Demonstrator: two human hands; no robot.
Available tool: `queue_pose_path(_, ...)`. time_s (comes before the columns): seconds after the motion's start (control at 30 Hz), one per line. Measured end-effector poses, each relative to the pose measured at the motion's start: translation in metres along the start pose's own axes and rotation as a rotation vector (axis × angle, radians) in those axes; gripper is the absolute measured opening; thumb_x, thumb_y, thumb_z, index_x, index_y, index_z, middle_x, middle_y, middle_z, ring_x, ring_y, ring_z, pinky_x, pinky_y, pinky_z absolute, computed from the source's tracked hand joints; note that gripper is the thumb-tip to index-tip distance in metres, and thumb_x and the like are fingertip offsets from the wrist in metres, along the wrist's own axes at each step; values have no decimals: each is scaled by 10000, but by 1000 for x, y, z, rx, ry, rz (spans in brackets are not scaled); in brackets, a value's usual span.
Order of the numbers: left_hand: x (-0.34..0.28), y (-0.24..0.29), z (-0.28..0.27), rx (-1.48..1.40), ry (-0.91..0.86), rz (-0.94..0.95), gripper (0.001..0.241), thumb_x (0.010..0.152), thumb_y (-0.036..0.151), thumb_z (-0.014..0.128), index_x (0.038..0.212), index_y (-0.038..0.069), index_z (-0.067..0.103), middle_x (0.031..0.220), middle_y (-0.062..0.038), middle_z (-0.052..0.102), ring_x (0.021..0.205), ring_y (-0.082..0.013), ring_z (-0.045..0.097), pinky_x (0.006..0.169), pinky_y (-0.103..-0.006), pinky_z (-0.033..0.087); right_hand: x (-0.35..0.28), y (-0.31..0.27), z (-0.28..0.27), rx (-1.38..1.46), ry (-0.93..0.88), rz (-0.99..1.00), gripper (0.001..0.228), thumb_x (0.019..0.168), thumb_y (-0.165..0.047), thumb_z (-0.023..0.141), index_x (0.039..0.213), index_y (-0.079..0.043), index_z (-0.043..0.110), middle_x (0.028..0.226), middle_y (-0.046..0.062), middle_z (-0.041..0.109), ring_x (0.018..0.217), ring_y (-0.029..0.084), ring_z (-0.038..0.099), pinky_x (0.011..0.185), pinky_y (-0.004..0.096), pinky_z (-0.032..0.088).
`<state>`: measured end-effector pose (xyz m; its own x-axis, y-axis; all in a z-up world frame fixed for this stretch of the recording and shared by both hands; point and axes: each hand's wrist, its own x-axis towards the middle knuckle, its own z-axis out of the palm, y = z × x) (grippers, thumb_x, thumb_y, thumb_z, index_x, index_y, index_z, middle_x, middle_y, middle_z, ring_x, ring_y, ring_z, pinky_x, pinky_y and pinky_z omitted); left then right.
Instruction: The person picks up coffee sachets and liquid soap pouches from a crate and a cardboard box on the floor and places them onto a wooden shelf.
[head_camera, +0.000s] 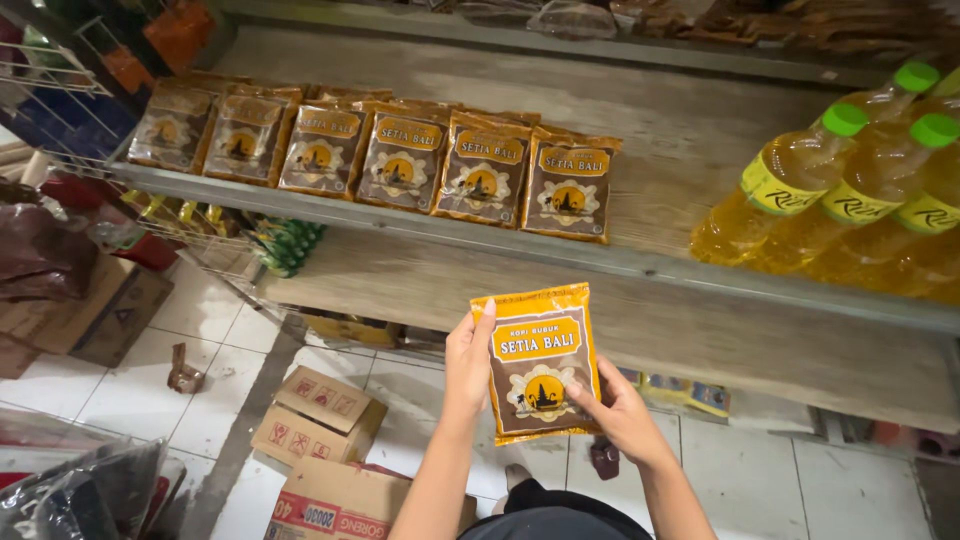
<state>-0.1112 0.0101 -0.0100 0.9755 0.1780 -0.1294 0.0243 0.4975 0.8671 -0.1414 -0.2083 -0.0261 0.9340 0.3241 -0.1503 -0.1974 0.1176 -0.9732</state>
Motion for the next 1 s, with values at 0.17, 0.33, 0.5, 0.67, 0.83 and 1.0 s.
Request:
queue_pose_path(0.17, 2, -7, 2, 48, -78, -53, 376, 1023, 334, 557, 1212, 21, 648, 1112, -28, 741, 982, -69, 677, 882, -240, 536, 7, -5, -4, -62, 105, -11, 436, 957, -182, 664, 1356, -17, 607, 1209, 60, 721, 1073, 117, 647, 922, 299, 534)
queue_pose_path(0.33, -24, -27, -3, 210, -263, -162, 428, 880, 162, 769, 1260, 20, 633, 1165, -42, 733, 1029, -92, 682, 912, -274, 551, 18, -15, -12, -91, 153, -98, 412, 969, -182, 658, 1344, -18, 608, 1215, 48, 707, 1088, 107, 631, 935, 284, 516)
queue_pose_path(0.5, -23, -17, -7, 165, -258, -175, 395, 811, 64, 835, 1171, -29, 700, 1074, -79, 772, 931, -134, 726, 841, -301, 597, 21, -20, -4, -32, 107, -30, 432, 963, -152, 676, 1353, -7, 562, 1213, 84, 692, 1087, 128, 633, 924, 321, 532)
queue_pose_path(0.67, -22, -4, 2, 272, -299, -152, 400, 810, 90, 845, 1162, -33, 700, 1026, -66, 768, 892, -120, 717, 810, -293, 604, 23, -24, 3, -206, 157, -131, 666, 881, -120, 747, 1434, -50, 383, 1278, 106, 623, 1160, 140, 611, 974, 322, 521)
queue_pose_path(0.83, 14, -4, 18, 259, -516, -43, 491, 976, 212, 672, 1402, 20, 522, 1370, -100, 625, 1238, -148, 585, 1056, -317, 467, 34, -33, -21, -134, 256, -177, 596, 889, -130, 737, 1385, -34, 420, 1263, 116, 631, 1146, 148, 619, 964, 320, 529)
queue_pose_path(1.0, 66, 2, 29, 1310, -181, 706, 571, 1020, 292, 611, 1502, 20, 470, 1567, -167, 447, 1391, -351, 444, 1124, -475, 391, 37, -52, -52, -165, 431, -293, 497, 942, -131, 708, 1340, -30, 428, 1250, 110, 630, 1127, 133, 618, 971, 306, 522)
